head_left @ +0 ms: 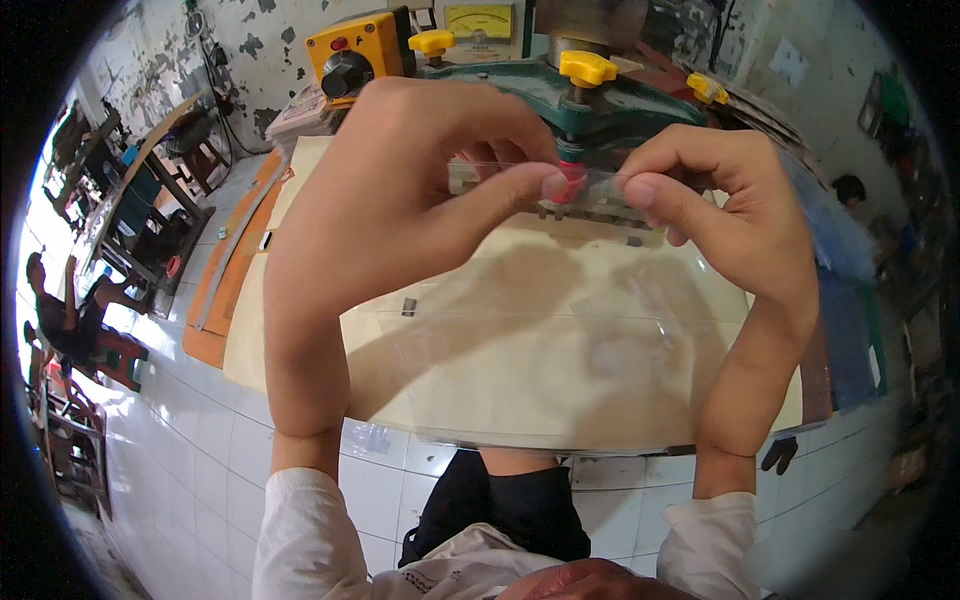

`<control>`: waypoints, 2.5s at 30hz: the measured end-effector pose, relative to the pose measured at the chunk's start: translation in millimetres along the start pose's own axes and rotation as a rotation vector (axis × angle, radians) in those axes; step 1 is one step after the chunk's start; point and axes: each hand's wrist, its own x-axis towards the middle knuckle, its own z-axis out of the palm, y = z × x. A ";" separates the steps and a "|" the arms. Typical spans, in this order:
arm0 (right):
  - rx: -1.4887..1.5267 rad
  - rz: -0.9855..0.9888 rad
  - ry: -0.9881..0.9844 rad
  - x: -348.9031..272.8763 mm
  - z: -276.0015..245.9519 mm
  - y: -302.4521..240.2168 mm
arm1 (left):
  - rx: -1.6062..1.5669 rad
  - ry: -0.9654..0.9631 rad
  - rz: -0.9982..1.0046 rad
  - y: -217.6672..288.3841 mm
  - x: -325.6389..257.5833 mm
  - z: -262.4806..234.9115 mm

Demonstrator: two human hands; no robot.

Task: The person aligns plastic sheets on a work surface, holds them flat under the heat press machine to seal them, and pulls apart the edges of the sealed plastic sheet by hand.

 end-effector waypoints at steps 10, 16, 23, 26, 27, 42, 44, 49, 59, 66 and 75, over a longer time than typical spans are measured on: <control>-0.025 -0.011 -0.017 4.3 9.8 -2.7 | -0.054 -0.071 -0.020 1.5 1.0 16.7; -0.020 -0.023 0.027 1.8 2.9 -1.3 | 0.062 -0.052 0.000 1.3 1.0 7.3; -0.077 0.031 -0.024 -6.0 -16.1 -0.4 | 0.000 -0.033 0.005 -3.7 0.7 4.9; -0.053 -0.019 0.013 -6.5 -12.8 0.2 | 0.081 -0.074 0.016 -0.6 3.3 1.7; -0.060 -0.017 0.014 -7.0 -13.9 -0.7 | 0.077 -0.071 0.020 0.0 3.6 2.9; -0.059 -0.064 -0.018 0.9 3.6 -2.0 | -0.121 -0.107 -0.108 6.2 4.4 16.1; -0.129 -0.074 0.009 1.0 3.2 -2.2 | -0.055 -0.074 -0.061 3.5 3.5 15.3; -0.156 -0.043 0.049 -4.9 -8.5 -2.4 | -0.032 -0.076 -0.061 -3.0 3.3 10.3; -0.089 -0.070 0.106 -6.2 -9.5 -3.4 | -0.016 -0.095 -0.120 -2.3 4.1 7.8; -0.133 -0.135 0.120 -1.2 0.3 -5.3 | -0.084 -0.109 -0.142 4.1 3.0 11.1; -0.019 -0.082 0.078 -5.9 -6.5 -4.7 | -0.166 -0.125 -0.064 -2.9 3.4 21.1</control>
